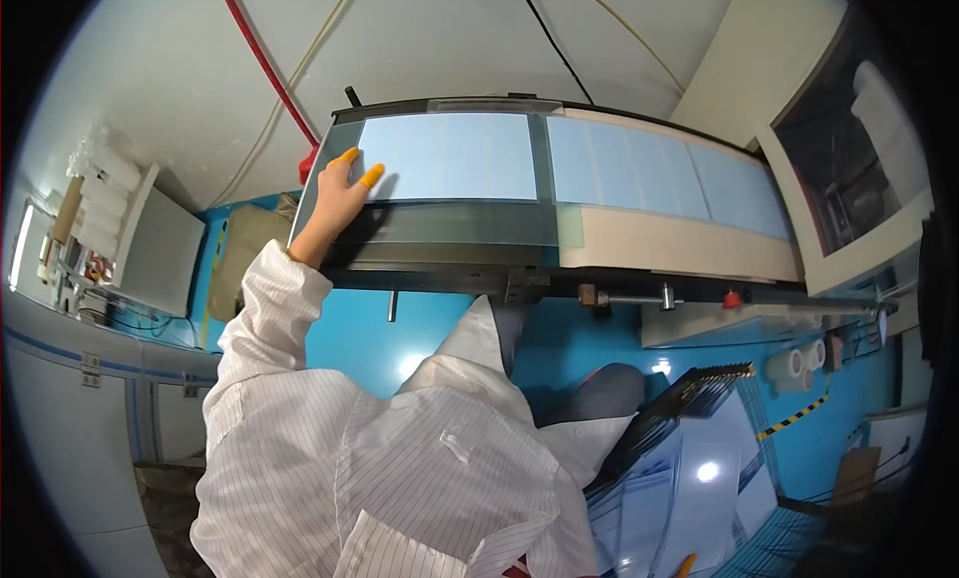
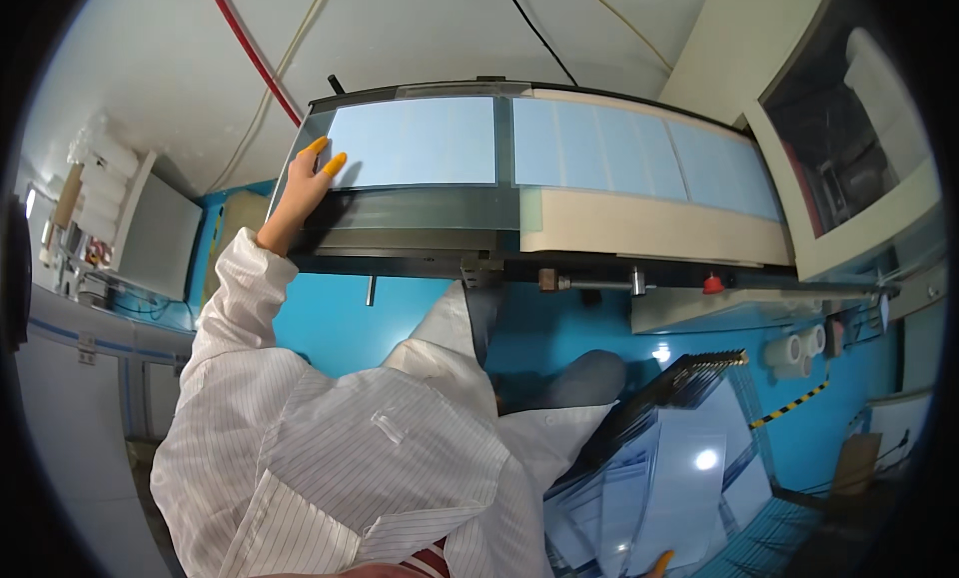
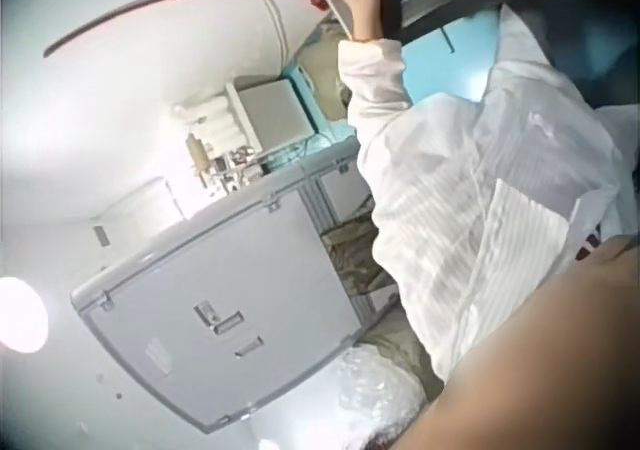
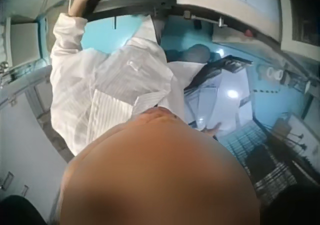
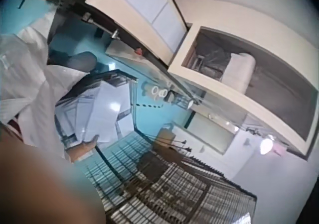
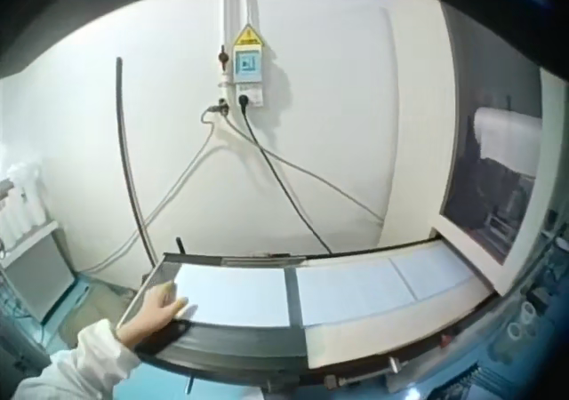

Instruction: Moving stacks of blue sheets from a storage cart onto a workspace table for industrial processing.

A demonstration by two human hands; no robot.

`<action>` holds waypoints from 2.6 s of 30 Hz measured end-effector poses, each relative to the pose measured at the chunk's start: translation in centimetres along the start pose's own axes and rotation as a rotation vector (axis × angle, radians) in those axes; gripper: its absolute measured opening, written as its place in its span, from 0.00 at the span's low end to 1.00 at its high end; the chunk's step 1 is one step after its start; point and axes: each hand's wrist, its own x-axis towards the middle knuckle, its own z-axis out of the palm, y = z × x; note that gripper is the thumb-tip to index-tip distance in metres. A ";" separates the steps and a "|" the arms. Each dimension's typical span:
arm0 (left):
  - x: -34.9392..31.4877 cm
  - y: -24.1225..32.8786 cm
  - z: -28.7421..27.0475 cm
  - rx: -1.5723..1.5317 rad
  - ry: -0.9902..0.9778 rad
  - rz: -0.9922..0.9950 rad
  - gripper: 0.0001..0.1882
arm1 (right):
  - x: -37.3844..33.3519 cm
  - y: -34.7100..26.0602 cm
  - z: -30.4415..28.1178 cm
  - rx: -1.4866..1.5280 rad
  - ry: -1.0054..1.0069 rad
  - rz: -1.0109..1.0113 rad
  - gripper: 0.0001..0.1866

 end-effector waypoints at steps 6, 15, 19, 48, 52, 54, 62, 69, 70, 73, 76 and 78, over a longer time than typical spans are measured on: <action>-2.3 2.9 0.7 0.383 0.027 0.336 0.45 | 3.3 -3.6 4.4 -0.137 0.252 -0.549 0.23; -1.9 5.5 2.0 0.398 0.112 0.450 0.41 | 4.8 -23.7 16.6 1.009 -0.195 0.238 0.27; -2.0 7.1 2.7 0.446 0.032 0.411 0.41 | 4.3 -24.5 19.4 1.044 -0.328 0.213 0.25; -9.3 19.7 6.7 -0.562 -0.524 0.492 0.13 | 2.3 -21.8 21.5 1.150 -0.539 0.268 0.20; -10.5 20.4 6.9 -0.436 -0.545 0.471 0.19 | 1.5 -21.2 21.2 1.117 -0.516 0.173 0.22; -11.1 20.6 6.9 -0.460 -0.524 0.507 0.20 | 1.4 -20.7 21.2 1.097 -0.475 0.172 0.23; -11.6 21.2 7.0 -0.739 -0.653 0.228 0.21 | 1.8 -20.2 20.9 1.003 -0.521 0.045 0.23; -12.6 21.0 5.0 -0.572 -0.719 0.405 0.22 | 1.8 -20.1 22.5 1.003 -0.370 0.409 0.21; -12.8 20.7 4.9 -0.686 -0.819 0.282 0.22 | 2.0 -20.2 22.6 1.002 -0.394 0.396 0.21; -11.3 18.6 5.1 -0.929 -0.816 0.209 0.23 | 2.1 -21.5 22.8 1.457 -0.444 0.529 0.20; -7.5 14.7 3.3 -1.114 -0.566 -0.097 0.23 | 1.7 -22.1 22.3 1.327 -0.344 0.547 0.20; -4.8 11.7 1.1 -1.203 -0.350 -0.245 0.22 | 2.8 -19.1 22.5 1.238 -0.447 0.456 0.19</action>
